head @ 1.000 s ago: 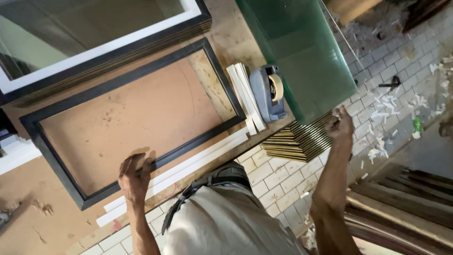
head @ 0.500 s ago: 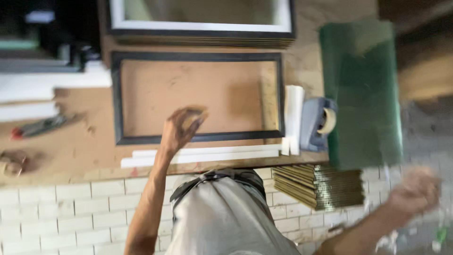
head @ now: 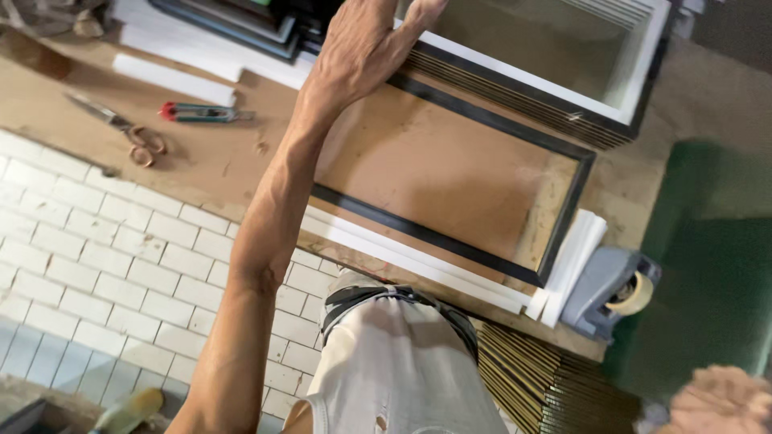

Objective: The person fits white mat board strips along the inside edges of a black picture frame on a workbench, presses them into place, and uses a tape dispenser to secure the frame edges. They reposition and flip the frame, align the glass and backing, and set the assembled frame aside.

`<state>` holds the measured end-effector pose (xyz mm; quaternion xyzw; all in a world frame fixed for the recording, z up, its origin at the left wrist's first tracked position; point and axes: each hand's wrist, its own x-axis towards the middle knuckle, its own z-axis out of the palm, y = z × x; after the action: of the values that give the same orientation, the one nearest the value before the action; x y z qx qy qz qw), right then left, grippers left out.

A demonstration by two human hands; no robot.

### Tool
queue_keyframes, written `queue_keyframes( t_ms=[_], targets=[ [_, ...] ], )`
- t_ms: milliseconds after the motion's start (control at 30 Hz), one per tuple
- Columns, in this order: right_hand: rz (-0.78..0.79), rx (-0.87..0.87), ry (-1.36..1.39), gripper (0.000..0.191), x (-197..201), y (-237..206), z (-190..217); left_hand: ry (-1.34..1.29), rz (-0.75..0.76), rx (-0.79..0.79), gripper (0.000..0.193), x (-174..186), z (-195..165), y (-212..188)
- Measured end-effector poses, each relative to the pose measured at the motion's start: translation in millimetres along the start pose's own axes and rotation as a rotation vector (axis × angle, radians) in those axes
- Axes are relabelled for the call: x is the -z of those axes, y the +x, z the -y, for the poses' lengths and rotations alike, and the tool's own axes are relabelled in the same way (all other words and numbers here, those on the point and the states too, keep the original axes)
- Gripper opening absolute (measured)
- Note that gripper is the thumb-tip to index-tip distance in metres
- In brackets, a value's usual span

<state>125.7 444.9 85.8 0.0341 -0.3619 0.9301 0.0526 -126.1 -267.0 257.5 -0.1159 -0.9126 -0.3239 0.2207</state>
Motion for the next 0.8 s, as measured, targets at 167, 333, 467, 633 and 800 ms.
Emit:
queue_keyframes(
  t_ms=[167,333,467,633,800],
  targets=[
    [-0.008,-0.241,0.012,0.019,1,32,-85,-0.45,0.123,0.234,0.053,19,52,-84],
    [-0.013,-0.437,0.243,0.025,-15,53,-160,-0.377,-0.036,0.711,0.042,1,84,-180],
    [-0.447,-0.308,-0.33,0.036,-43,77,-209,-0.298,-0.176,0.776,0.043,-39,114,-208],
    [-0.504,-0.241,-0.473,0.057,-68,97,-246,-0.167,-0.084,0.887,0.057,-62,150,-204],
    [-0.431,-0.225,-0.522,0.054,-75,109,-254,-0.132,-0.068,0.81,0.067,-73,152,-199]
  ],
)
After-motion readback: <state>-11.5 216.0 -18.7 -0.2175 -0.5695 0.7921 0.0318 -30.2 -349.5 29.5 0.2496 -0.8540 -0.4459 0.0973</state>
